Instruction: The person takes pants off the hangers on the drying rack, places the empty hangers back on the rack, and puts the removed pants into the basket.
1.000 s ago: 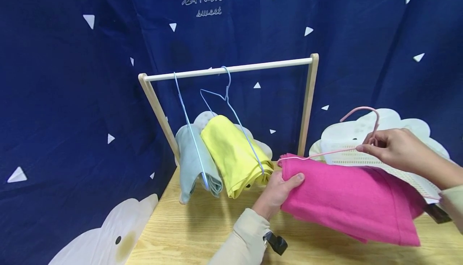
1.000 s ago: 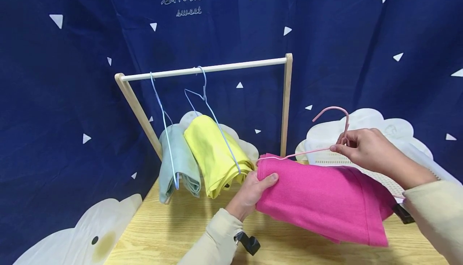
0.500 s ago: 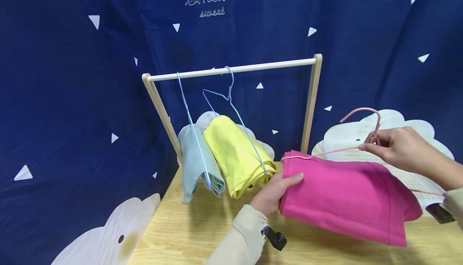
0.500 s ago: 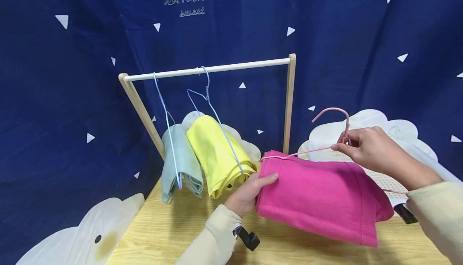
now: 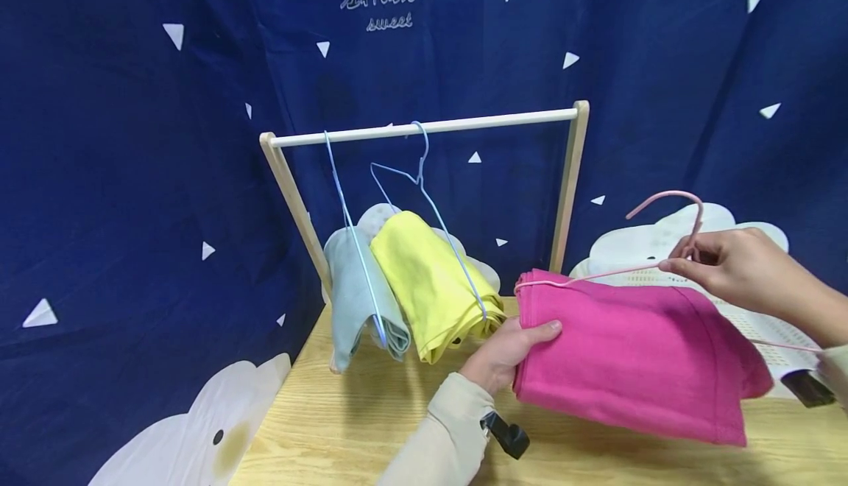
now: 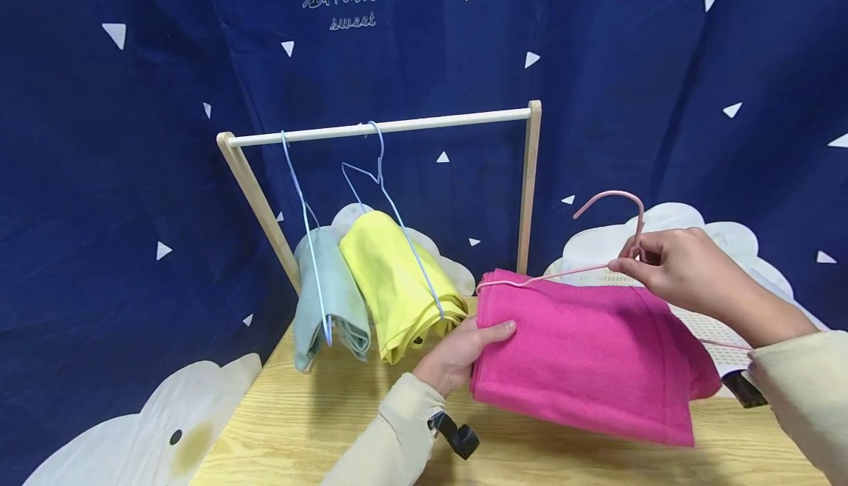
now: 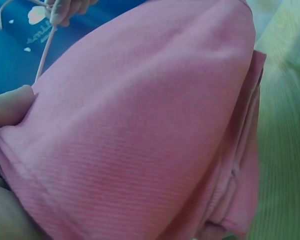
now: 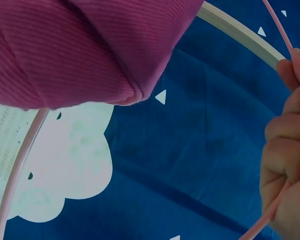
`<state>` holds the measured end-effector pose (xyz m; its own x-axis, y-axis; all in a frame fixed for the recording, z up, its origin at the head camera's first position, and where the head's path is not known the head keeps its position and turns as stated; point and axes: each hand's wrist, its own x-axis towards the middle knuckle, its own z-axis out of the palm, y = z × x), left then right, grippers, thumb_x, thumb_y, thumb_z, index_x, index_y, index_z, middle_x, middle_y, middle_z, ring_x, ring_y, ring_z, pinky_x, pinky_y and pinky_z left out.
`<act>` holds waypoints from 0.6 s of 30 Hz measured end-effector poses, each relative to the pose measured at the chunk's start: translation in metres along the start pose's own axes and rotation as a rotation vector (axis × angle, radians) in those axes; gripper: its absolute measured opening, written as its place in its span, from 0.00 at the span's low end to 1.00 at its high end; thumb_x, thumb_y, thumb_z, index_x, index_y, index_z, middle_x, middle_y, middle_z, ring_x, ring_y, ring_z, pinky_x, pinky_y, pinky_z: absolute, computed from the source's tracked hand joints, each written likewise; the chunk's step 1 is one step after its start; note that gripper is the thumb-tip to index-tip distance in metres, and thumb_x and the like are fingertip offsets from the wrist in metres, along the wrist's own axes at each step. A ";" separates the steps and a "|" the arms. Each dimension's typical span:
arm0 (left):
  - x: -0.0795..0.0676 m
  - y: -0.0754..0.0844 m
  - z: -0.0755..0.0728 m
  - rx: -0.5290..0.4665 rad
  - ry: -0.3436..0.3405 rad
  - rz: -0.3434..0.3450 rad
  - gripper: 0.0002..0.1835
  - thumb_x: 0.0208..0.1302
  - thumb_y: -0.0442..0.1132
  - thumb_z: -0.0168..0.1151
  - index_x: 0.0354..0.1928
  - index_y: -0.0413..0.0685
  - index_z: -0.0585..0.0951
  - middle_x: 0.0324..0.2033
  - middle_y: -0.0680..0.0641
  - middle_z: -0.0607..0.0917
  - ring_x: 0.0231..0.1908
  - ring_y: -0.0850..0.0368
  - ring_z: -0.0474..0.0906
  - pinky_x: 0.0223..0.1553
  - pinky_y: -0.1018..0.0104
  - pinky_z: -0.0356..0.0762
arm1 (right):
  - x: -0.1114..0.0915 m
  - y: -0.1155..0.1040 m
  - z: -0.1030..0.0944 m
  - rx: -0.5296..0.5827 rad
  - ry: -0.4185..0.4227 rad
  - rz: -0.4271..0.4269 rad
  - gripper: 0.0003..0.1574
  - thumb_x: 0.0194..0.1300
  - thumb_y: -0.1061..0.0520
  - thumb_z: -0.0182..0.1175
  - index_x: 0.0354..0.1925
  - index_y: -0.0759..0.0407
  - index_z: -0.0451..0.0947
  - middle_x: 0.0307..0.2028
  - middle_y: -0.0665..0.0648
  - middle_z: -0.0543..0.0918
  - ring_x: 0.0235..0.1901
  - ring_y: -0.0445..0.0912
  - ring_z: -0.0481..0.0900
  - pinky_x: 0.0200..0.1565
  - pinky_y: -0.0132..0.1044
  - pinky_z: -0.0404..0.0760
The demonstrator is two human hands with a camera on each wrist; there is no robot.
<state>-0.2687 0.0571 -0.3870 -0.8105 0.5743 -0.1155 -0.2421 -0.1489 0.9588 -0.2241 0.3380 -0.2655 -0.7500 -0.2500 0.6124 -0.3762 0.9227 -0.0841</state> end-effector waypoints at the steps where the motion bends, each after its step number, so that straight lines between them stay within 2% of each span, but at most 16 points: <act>1: 0.000 -0.001 0.000 0.001 0.002 0.005 0.13 0.66 0.45 0.64 0.50 0.51 0.81 0.35 0.54 0.86 0.34 0.62 0.84 0.40 0.67 0.82 | 0.000 0.000 0.000 0.003 -0.001 0.003 0.08 0.52 0.59 0.74 0.24 0.50 0.83 0.13 0.37 0.71 0.18 0.28 0.58 0.21 0.27 0.58; 8: 0.000 -0.002 0.002 0.008 0.037 0.027 0.12 0.65 0.44 0.64 0.48 0.50 0.82 0.33 0.55 0.85 0.32 0.63 0.83 0.38 0.68 0.80 | 0.000 0.001 -0.001 0.016 0.022 -0.009 0.09 0.52 0.59 0.74 0.23 0.51 0.82 0.12 0.37 0.69 0.17 0.28 0.57 0.19 0.27 0.57; 18: -0.003 -0.001 0.003 0.026 0.057 0.067 0.14 0.66 0.45 0.63 0.50 0.48 0.81 0.35 0.54 0.86 0.33 0.63 0.82 0.38 0.69 0.80 | 0.003 -0.008 -0.003 0.025 -0.006 0.012 0.06 0.52 0.60 0.73 0.26 0.53 0.84 0.14 0.39 0.71 0.18 0.29 0.59 0.20 0.27 0.58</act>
<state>-0.2645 0.0585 -0.3864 -0.8535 0.5170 -0.0649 -0.1730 -0.1636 0.9712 -0.2221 0.3310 -0.2609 -0.7579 -0.2406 0.6064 -0.3806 0.9180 -0.1115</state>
